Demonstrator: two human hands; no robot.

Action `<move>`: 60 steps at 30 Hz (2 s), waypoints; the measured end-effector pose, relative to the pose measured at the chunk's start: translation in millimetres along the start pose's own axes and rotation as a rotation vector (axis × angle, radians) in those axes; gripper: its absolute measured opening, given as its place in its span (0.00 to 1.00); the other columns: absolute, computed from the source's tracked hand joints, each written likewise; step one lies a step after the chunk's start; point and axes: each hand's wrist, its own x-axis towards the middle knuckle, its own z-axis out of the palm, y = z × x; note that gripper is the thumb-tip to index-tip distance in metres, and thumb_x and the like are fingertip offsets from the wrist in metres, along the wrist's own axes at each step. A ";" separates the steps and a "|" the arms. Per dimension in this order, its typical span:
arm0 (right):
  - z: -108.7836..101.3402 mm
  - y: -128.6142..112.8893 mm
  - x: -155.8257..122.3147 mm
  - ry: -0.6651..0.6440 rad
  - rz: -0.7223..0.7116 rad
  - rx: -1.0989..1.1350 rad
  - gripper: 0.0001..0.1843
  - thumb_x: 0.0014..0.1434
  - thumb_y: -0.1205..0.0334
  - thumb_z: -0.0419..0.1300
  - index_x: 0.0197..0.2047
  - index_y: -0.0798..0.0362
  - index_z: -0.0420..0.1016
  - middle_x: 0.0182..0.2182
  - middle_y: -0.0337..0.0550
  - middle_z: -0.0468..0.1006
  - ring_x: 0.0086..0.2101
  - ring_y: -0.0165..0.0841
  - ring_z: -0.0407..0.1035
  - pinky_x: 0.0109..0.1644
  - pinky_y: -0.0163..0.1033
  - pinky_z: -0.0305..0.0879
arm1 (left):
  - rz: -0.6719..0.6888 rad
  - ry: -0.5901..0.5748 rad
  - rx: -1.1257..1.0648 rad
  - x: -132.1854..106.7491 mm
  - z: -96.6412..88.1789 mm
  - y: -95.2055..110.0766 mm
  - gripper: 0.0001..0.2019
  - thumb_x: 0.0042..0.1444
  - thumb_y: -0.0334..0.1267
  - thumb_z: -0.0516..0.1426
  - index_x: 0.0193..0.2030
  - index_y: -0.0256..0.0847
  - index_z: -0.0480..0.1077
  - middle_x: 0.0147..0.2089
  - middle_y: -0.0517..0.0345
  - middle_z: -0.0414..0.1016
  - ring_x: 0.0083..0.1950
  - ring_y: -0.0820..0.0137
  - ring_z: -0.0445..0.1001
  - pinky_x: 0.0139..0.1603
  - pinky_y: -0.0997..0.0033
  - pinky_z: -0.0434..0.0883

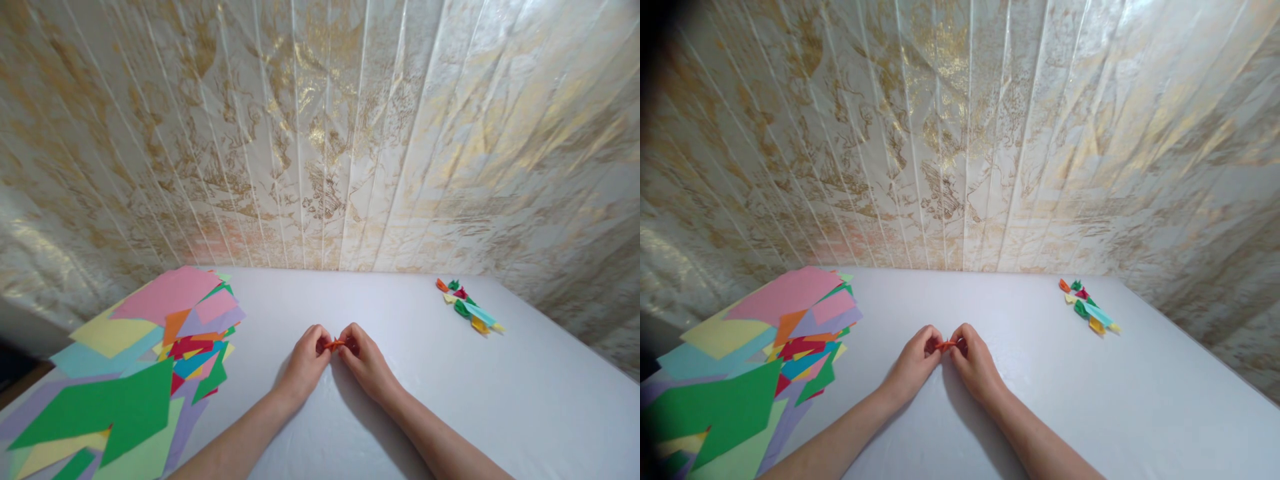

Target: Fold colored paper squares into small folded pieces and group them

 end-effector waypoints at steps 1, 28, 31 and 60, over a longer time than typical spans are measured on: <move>0.3 0.8 -0.1 0.008 -0.018 -0.005 0.05 0.55 0.69 0.53 0.33 0.50 0.66 0.29 0.36 0.71 0.30 0.32 0.66 0.34 0.36 0.62 | 0.015 0.011 0.005 -0.2 -0.6 0.3 0.06 0.49 0.26 0.53 0.29 0.42 0.64 0.31 0.64 0.66 0.34 0.71 0.66 0.37 0.73 0.64; -1.5 0.1 -4.5 0.028 -0.094 -0.126 0.08 0.54 0.71 0.51 0.35 0.49 0.64 0.31 0.37 0.70 0.31 0.32 0.65 0.36 0.36 0.61 | 0.272 -0.034 0.116 -4.3 -3.1 6.5 0.13 0.52 0.21 0.52 0.38 0.43 0.66 0.41 0.59 0.68 0.44 0.68 0.70 0.48 0.68 0.70; -0.5 -3.8 -4.9 0.005 -0.102 -0.066 0.11 0.53 0.72 0.50 0.37 0.49 0.66 0.33 0.38 0.72 0.34 0.33 0.67 0.40 0.38 0.62 | 0.305 0.014 0.200 -3.4 -5.8 5.5 0.14 0.50 0.19 0.49 0.36 0.43 0.65 0.39 0.59 0.67 0.43 0.68 0.70 0.46 0.68 0.69; -5.8 -11.1 0.9 0.003 0.075 0.169 0.06 0.59 0.59 0.55 0.32 0.51 0.66 0.28 0.37 0.71 0.30 0.33 0.66 0.35 0.37 0.61 | 0.603 0.075 0.669 -6.3 -9.0 9.7 0.08 0.63 0.27 0.53 0.41 0.42 0.70 0.38 0.58 0.71 0.38 0.69 0.72 0.39 0.71 0.71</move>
